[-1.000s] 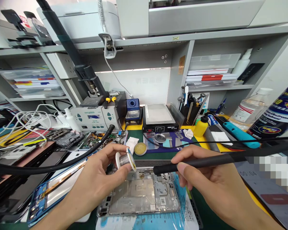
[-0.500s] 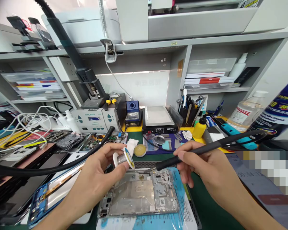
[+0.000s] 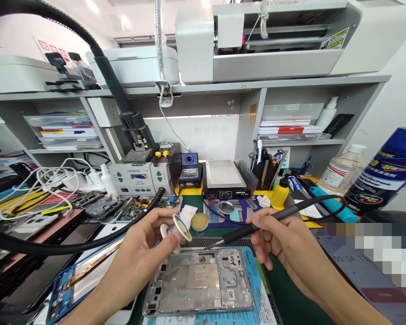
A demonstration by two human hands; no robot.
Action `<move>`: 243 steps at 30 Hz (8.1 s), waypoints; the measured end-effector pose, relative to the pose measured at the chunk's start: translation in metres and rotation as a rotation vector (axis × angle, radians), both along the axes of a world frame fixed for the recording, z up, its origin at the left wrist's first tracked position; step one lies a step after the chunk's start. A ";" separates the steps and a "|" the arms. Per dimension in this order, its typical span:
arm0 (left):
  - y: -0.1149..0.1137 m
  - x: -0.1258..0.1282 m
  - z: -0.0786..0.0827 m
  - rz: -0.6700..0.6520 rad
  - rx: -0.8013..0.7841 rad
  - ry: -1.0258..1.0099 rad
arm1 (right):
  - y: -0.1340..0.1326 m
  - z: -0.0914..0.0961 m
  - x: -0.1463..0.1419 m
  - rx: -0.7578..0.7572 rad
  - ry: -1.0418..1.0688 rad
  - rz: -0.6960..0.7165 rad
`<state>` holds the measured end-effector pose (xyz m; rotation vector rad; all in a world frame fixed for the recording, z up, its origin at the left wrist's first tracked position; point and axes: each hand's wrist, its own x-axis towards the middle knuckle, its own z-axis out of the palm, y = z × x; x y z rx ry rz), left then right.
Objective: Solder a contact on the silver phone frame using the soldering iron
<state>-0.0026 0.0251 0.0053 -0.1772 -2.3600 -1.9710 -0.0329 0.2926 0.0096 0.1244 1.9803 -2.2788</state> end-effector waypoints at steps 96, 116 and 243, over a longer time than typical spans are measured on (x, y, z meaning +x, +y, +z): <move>-0.057 -0.024 0.028 0.420 0.792 -0.062 | -0.165 0.058 -0.192 1.112 0.255 0.171; -0.046 -0.021 0.016 0.164 0.685 -0.118 | -0.116 0.058 -0.034 0.422 0.210 0.486; -0.048 -0.015 0.024 0.190 0.592 -0.086 | -0.080 0.028 -0.058 1.129 0.192 0.252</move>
